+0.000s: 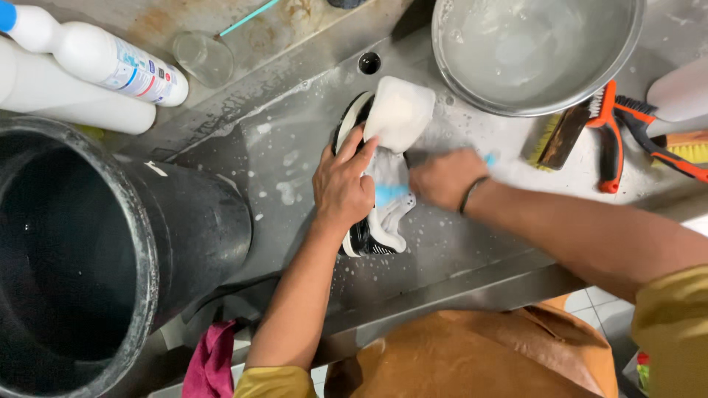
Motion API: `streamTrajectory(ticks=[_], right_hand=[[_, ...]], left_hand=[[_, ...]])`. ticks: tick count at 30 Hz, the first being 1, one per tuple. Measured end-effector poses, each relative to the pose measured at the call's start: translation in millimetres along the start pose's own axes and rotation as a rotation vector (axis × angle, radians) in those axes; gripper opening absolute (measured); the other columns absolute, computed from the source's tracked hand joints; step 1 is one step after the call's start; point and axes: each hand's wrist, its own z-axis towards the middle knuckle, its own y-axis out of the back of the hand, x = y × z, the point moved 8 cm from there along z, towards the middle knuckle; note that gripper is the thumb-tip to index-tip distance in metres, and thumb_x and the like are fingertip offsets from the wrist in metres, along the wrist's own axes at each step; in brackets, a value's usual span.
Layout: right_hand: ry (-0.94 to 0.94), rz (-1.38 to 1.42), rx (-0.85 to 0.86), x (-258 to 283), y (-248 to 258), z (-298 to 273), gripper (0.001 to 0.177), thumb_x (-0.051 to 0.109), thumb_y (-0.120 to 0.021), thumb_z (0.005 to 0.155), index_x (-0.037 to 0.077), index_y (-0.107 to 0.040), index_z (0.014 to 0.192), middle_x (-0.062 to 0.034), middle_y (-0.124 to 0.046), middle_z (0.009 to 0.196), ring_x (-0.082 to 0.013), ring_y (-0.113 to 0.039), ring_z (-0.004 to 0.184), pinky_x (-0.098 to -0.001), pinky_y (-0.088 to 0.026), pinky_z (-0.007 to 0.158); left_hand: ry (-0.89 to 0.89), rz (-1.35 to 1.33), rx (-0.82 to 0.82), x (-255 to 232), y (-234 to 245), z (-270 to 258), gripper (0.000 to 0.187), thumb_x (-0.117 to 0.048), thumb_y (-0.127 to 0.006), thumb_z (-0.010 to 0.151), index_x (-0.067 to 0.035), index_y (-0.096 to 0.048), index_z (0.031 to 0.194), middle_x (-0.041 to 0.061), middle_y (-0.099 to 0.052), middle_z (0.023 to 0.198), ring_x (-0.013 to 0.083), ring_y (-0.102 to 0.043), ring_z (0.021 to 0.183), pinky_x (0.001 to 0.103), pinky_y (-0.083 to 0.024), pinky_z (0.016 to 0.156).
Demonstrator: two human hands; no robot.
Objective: The person scrubs a white and black sneaker in a sink using a sponge and a toothbrush. They apply soap, scrub the exterior and interior, and rinse the shoe and tools under running water.
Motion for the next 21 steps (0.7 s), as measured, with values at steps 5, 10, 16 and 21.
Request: streamTrajectory(ticks=[5,10,16,21], right_hand=[[0.007,-0.023,0.061,-26,-37,14,0.029,0.053,-0.05,0.086,0.035,-0.073,0.084,0.0101,-0.074,0.085,-0.0191,-0.072,0.077,-0.04,-0.058,0.066],[0.043,-0.02,0.099,15,-21,-6,0.031,0.048,-0.05,0.087,0.028,-0.073,0.083,0.003,-0.074,0.081,-0.0254,-0.072,0.074,-0.0452,-0.056,0.067],[-0.063,-0.026,0.065,-13,-47,11,0.037,0.049,-0.04,0.09,0.03,-0.071,0.083,0.004,-0.074,0.081,-0.0252,-0.073,0.074,-0.0411,-0.058,0.066],[-0.041,0.014,0.157,-30,-41,19,0.036,0.049,-0.042,0.089,0.032,-0.073,0.085,0.0057,-0.075,0.088,-0.0231,-0.073,0.083,-0.0403,-0.058,0.075]], left_hand=[[0.016,-0.011,0.023,-5,-1,1,0.065,-0.008,-0.044,0.067,-0.015,-0.063,0.129,-0.001,-0.049,0.143,0.0421,-0.055,0.097,0.049,-0.053,0.076],[0.011,0.009,-0.024,-3,3,-1,0.065,-0.008,-0.045,0.066,-0.015,-0.064,0.128,0.0,-0.051,0.142,0.0435,-0.056,0.098,0.048,-0.054,0.078],[0.034,0.031,-0.05,10,-3,-10,0.063,-0.008,-0.045,0.068,-0.016,-0.064,0.128,-0.002,-0.049,0.144,0.0422,-0.057,0.1,0.047,-0.053,0.079],[0.101,0.058,-0.031,4,0,-8,0.064,-0.005,-0.043,0.067,-0.013,-0.064,0.127,-0.002,-0.05,0.143,0.0438,-0.056,0.102,0.05,-0.054,0.077]])
